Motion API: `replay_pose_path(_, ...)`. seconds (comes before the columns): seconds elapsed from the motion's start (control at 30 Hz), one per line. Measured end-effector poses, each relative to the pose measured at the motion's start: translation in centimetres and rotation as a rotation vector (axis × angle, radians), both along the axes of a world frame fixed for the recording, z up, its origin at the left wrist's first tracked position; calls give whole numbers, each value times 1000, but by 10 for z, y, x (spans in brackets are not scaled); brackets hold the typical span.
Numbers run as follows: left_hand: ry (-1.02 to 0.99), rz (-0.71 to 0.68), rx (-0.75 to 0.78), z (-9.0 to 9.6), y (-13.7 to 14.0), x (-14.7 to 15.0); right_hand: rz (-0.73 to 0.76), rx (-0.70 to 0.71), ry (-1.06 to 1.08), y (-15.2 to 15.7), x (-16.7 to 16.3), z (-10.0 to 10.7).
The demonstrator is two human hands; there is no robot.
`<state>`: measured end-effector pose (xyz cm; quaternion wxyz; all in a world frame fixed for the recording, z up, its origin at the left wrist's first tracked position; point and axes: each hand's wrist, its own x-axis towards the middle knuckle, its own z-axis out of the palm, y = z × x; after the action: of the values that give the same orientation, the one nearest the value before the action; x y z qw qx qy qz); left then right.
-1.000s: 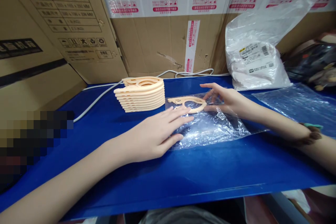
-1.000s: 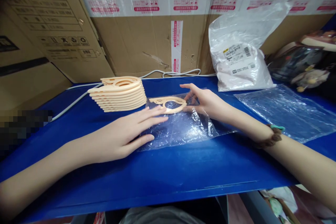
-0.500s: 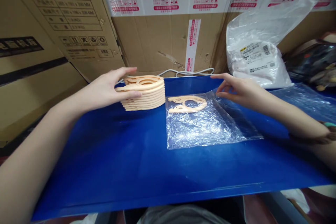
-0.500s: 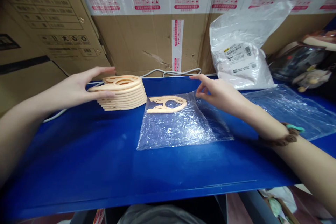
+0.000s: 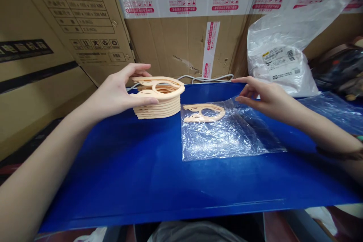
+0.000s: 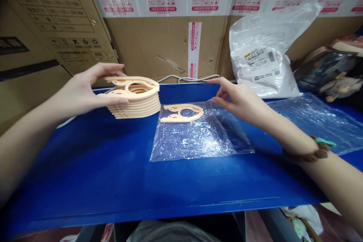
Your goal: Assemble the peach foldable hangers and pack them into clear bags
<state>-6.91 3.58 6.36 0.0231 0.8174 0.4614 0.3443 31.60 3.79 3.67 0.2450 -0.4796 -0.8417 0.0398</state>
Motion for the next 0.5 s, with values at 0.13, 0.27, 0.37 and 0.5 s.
replay_pose_path(0.13, 34, -121, 58, -5, -24, 36, 96, 66, 104, -17, -15, 7)
replay_pose_path(0.27, 114, -257, 121, -21, -42, 67, 295, 154, 27, -40, -34, 9)
replay_pose_path(0.37, 107, -299, 117, -30, -52, 80, 366, 147, -77, -53, -44, 6)
replay_pose_path(0.5, 86, -329, 107, -35, -60, 88, 387, 146, -120, -62, -54, 3)
